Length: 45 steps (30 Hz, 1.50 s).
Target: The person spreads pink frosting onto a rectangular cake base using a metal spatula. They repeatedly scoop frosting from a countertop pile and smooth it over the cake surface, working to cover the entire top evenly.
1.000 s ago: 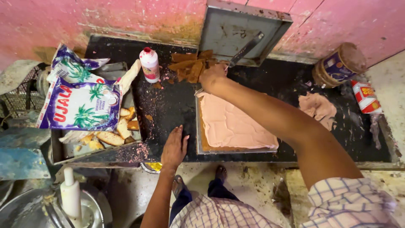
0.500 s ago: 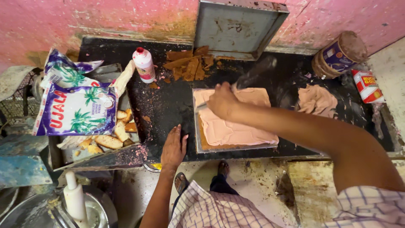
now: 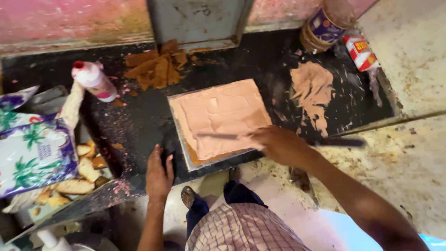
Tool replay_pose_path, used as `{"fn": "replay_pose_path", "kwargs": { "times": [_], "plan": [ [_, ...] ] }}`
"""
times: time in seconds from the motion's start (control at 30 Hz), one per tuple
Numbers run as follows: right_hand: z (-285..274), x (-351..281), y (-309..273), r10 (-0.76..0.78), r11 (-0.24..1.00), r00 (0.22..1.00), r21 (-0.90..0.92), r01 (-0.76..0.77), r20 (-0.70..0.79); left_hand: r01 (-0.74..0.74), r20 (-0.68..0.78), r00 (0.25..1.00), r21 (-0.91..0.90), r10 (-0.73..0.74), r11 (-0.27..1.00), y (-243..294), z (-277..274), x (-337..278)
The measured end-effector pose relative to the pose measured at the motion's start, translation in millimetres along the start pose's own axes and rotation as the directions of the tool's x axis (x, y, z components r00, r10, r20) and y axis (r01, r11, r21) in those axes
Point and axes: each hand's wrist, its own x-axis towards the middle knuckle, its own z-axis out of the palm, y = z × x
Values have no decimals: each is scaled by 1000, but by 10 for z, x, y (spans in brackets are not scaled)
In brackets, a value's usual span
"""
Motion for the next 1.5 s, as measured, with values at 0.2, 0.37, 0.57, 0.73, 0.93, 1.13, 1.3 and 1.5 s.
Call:
{"fn": "replay_pose_path", "kwargs": {
  "times": [0.2,0.37,0.57,0.73,0.93,1.13,1.3,1.5],
  "plan": [
    [126,-1150,1123,638,721,749,479,-500,-178,-54,-12,998,87,55,995,34,17,-55],
    [835,-1487,2277,339,895,513,103,-434,-789,-63,12,998,236,62,970,86,88,21],
    [1611,-2169,2296,663,706,658,6,-708,-357,-123,8,992,307,127,944,-20,193,-28],
    [1505,-2772,2502,375,897,744,12,-443,-554,-79,-1,996,405,87,911,-94,217,-195],
    [1648,-2526,3451,910,347,385,794,-499,-155,-116,28,993,415,115,902,-87,218,-142],
    [2747,-1923,2692,557,830,652,365,-422,-515,-37,-25,998,487,56,873,-15,260,-332],
    [2280,-1994,3151,816,441,553,803,-401,-172,-84,-23,995,412,102,907,-22,298,-200],
    [1201,-1977,4531,944,237,315,870,-432,-101,-75,-47,993,461,109,884,-64,330,-184]
  ]
}}
